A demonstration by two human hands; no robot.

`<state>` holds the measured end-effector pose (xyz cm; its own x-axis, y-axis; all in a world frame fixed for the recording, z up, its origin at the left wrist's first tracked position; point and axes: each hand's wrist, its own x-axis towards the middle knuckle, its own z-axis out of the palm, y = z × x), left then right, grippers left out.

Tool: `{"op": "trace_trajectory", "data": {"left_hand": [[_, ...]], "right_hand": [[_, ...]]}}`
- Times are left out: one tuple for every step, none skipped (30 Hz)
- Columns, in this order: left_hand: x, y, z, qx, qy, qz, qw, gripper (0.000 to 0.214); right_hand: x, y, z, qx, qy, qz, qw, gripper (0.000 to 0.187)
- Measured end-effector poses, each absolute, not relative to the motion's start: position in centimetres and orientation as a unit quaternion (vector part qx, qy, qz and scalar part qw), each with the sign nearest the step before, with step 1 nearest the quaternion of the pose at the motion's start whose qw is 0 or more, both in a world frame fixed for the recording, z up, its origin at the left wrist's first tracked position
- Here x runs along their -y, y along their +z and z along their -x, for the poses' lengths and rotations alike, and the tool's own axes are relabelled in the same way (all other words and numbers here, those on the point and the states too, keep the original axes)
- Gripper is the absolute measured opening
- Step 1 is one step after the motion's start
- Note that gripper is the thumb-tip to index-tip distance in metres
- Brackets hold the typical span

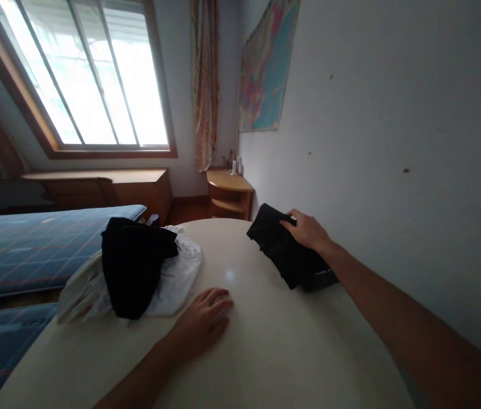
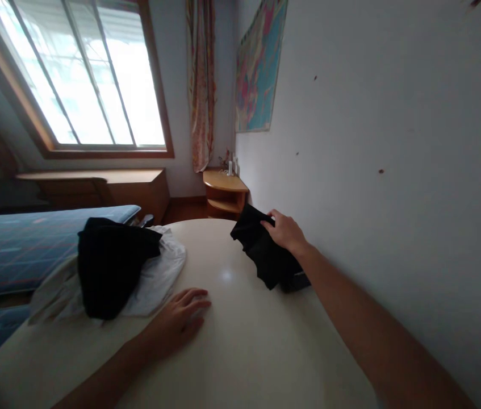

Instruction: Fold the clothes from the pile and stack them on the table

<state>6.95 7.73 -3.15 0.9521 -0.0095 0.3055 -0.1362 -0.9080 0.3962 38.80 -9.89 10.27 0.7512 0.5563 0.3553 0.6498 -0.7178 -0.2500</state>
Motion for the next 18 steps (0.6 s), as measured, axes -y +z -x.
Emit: {"op": "trace_trajectory", "data": {"left_hand": [[-7.7,-3.2,-7.0,0.038,0.151,-0.964,0.214,0.039],[-7.7,-3.2,-7.0,0.038,0.152,-0.964,0.216,0.039],[-7.7,-3.2,-7.0,0.039,0.154,-0.963,0.217,0.039],[-7.7,-3.2,-7.0,0.039,0.155,-0.963,0.217,0.039],[-7.7,-3.2,-7.1,0.039,0.155,-0.963,0.217,0.039],[-7.7,-3.2,-7.1,0.039,0.154,-0.963,0.216,0.039],[-7.7,-3.2,-7.2,0.038,0.154,-0.964,0.215,0.039],[-7.7,-3.2,-7.2,0.037,0.155,-0.964,0.214,0.038],[-7.8,-3.2,-7.2,0.037,0.157,-0.963,0.214,0.038],[-7.8,-3.3,-7.3,0.037,0.159,-0.963,0.214,0.038],[-7.8,-3.3,-7.3,0.036,0.16,-0.963,0.214,0.038],[-7.9,-3.4,-7.3,0.035,0.158,-0.963,0.214,0.039],[-7.9,-3.4,-7.3,0.033,0.156,-0.964,0.213,0.039],[-7.9,-3.4,-7.3,0.032,0.153,-0.964,0.213,0.039],[-7.9,-3.4,-7.2,0.031,0.151,-0.965,0.213,0.039],[-7.8,-3.3,-7.2,0.031,0.15,-0.965,0.213,0.039],[-7.8,-3.3,-7.2,0.031,0.149,-0.965,0.213,0.038],[-7.8,-3.2,-7.2,0.031,0.148,-0.965,0.213,0.038]], "right_hand": [[10.1,10.8,-39.8,0.322,-0.135,0.919,0.184,0.037],[10.3,11.2,-40.8,0.316,-0.141,0.919,0.186,0.037],[10.7,11.6,-41.9,0.309,-0.146,0.921,0.187,0.038],[11.0,11.8,-43.0,0.303,-0.146,0.923,0.187,0.038],[11.5,11.9,-44.1,0.296,-0.142,0.926,0.186,0.039],[11.9,11.8,-45.1,0.287,-0.133,0.931,0.185,0.039],[12.4,11.5,-46.2,0.278,-0.121,0.935,0.184,0.039],[12.9,11.1,-47.1,0.267,-0.113,0.94,0.181,0.04],[13.4,10.5,-47.9,0.256,-0.105,0.944,0.177,0.04],[13.9,9.7,-48.6,0.245,-0.098,0.949,0.172,0.04],[14.3,8.9,-49.2,0.233,-0.094,0.953,0.166,0.04],[14.7,8.0,-49.7,0.222,-0.087,0.958,0.16,0.04],[15.0,7.1,-50.0,0.214,-0.078,0.961,0.154,0.041],[15.3,6.3,-50.2,0.209,-0.066,0.965,0.147,0.042],[15.5,5.5,-50.4,0.206,-0.054,0.967,0.139,0.044],[15.7,4.9,-50.4,0.204,-0.043,0.969,0.131,0.047],[15.8,4.4,-50.4,0.203,-0.038,0.971,0.124,0.049],[15.8,4.1,-50.3,0.201,-0.04,0.972,0.118,0.052]]}}
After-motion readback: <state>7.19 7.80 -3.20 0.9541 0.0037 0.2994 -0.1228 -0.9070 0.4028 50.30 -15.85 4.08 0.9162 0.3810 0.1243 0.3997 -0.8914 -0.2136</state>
